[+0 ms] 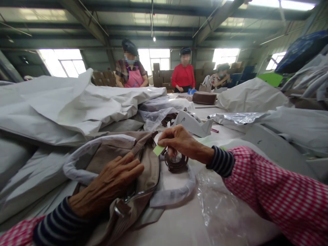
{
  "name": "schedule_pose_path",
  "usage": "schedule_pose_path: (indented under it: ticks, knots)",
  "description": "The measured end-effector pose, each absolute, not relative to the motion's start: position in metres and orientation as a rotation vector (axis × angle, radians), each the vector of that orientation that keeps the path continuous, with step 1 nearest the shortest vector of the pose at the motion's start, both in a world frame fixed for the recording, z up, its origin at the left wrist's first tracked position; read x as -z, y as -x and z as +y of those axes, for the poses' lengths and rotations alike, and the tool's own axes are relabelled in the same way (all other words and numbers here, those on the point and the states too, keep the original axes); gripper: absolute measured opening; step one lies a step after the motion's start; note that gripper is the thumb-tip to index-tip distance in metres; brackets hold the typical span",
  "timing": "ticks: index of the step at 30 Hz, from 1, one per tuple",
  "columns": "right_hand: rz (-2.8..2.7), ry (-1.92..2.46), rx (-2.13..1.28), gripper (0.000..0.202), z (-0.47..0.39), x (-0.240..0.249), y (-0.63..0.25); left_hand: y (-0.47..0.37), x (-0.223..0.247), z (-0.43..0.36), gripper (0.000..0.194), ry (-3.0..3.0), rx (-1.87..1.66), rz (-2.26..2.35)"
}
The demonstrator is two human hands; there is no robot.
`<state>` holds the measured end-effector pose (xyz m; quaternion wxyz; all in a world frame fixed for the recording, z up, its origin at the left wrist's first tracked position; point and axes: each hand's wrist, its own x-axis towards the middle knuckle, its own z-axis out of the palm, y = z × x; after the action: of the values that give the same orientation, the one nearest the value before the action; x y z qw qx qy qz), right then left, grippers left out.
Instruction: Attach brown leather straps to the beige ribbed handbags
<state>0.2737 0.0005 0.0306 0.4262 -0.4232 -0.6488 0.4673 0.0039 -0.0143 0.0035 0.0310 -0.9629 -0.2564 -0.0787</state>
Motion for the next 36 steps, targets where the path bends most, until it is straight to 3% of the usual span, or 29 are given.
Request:
schedule_pose_path:
  ticks: [9,18,30,33,36]
  knots:
    - [-1.808,1.125,-1.453,0.012,0.037,-0.004,-0.221,0.005,0.015,-0.022,0.016,2.737,0.463,-0.574]
    - [-1.640,1.431,-1.030,0.022,0.051,0.027,-0.196,0.003,0.019,-0.023,0.020,2.685,0.499,-0.549]
    - [-1.718,1.337,-1.084,0.014,0.036,0.030,-0.195,0.006,0.024,-0.018,0.022,2.683,0.500,-0.568]
    - [-2.029,1.255,-0.831,0.009,0.029,0.021,-0.210,0.007,0.026,-0.015,0.023,2.698,0.513,-0.587]
    - [-2.176,1.195,-0.560,0.021,0.021,0.022,-0.224,0.008,0.026,-0.015,0.022,2.705,0.525,-0.611]
